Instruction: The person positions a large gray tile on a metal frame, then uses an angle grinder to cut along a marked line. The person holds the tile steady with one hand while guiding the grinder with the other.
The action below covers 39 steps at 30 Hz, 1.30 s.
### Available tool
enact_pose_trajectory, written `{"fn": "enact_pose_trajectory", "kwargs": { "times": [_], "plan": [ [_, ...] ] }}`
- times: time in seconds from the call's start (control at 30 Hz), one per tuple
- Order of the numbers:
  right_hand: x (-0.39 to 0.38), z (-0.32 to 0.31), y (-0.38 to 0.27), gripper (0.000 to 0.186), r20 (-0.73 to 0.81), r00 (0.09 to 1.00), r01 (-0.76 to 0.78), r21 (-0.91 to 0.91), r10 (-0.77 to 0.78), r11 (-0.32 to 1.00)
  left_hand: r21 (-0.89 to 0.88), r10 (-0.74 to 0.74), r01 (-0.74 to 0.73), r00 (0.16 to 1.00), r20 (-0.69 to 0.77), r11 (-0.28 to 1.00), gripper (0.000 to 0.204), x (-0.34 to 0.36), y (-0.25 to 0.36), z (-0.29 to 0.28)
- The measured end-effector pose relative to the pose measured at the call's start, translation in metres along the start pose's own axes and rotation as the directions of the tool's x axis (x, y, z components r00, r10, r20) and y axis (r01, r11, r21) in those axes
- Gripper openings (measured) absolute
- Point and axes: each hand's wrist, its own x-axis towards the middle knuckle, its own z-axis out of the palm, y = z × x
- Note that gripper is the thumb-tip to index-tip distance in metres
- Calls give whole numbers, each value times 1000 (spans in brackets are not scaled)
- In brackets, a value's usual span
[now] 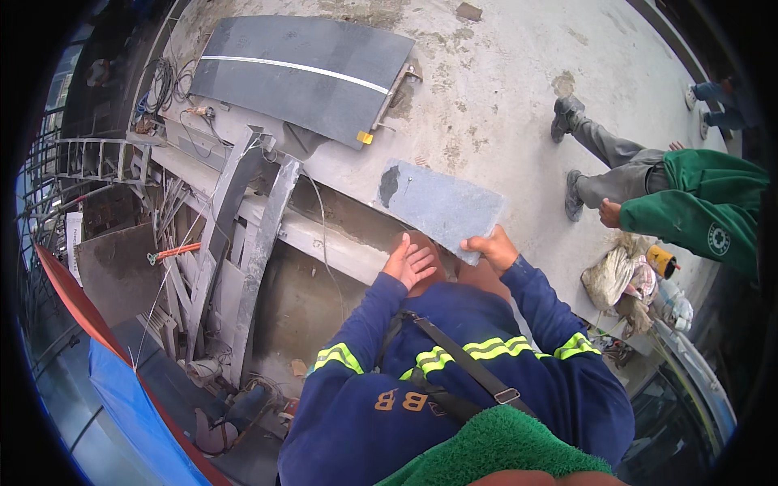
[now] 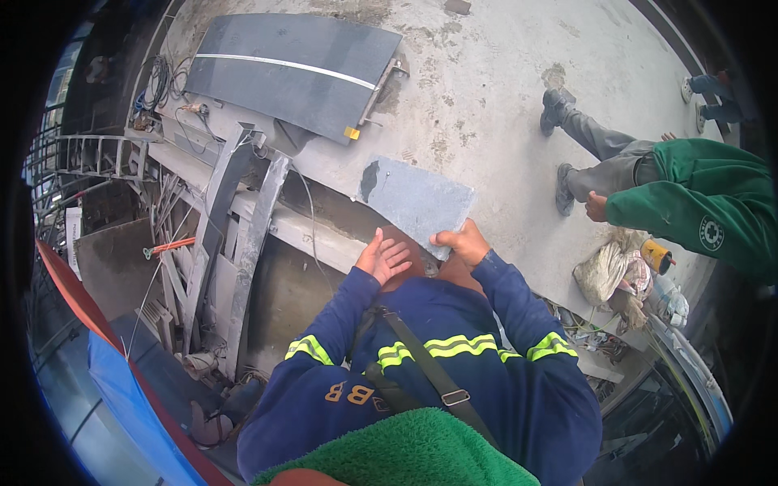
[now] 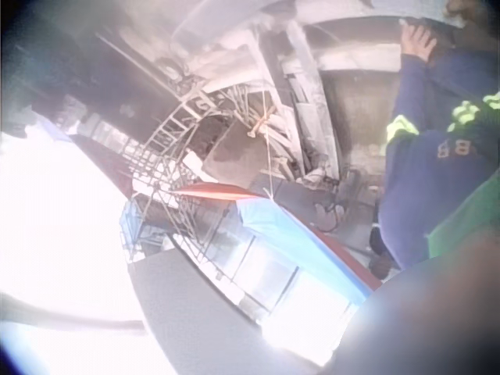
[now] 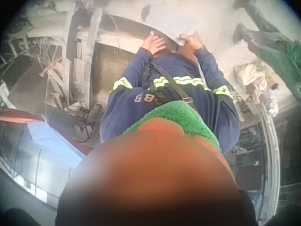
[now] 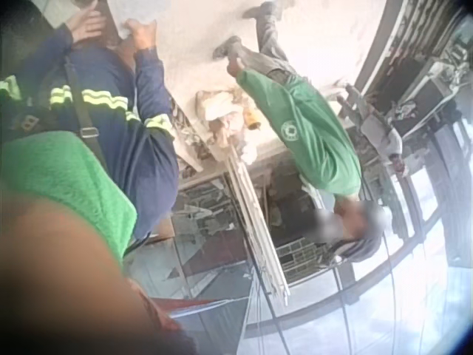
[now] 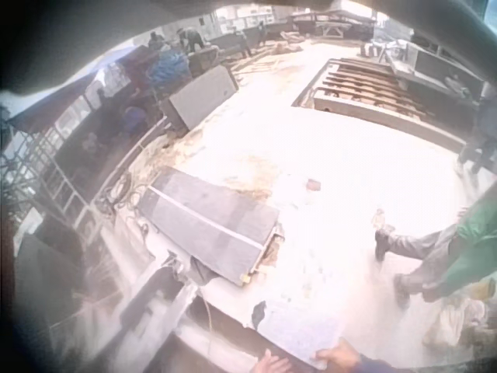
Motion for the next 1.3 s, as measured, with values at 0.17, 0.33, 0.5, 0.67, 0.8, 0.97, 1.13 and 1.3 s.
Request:
{"fn": "enact_pose_trajectory", "kwargs": {
  "times": [0.17, 0.33, 0.5, 0.67, 0.8, 0.97, 1.13, 1.3],
  "plan": [
    [66, 18, -103, 64, 212, 971, -83, -112, 105, 990, -378, 292, -247, 954, 66, 892, 112, 28, 66, 49],
    [159, 47, -179, 76, 373, 909, -127, -172, 184, 977, -563, 467, -447, 876, -119, 695, 86, 73, 144, 72],
    [258, 58, -256, 76, 384, 839, -184, -466, 385, 866, -653, 503, -465, 852, -146, 597, 78, 125, 207, 89],
    [366, 49, -308, 78, 423, 690, -313, -556, 587, 770, -740, 450, -484, 851, -272, 467, 67, 184, 254, 99],
    [489, 16, -346, 76, 231, 769, -374, -594, 596, 712, -786, 385, -527, 832, -400, 323, 59, 223, 272, 114],
    [674, -31, -369, 69, -85, 848, -451, -634, 523, 628, -751, 314, -648, 745, -589, 127, 60, 273, 283, 154],
    [828, -64, -328, 78, -224, 798, -592, -459, 559, 662, -675, 156, -738, 665, -730, -13, 62, 342, 305, 201],
    [915, -61, -279, 82, -412, 721, -683, -284, 557, 673, -619, -25, -777, 625, -780, -112, 61, 431, 315, 226]
  ]
}}
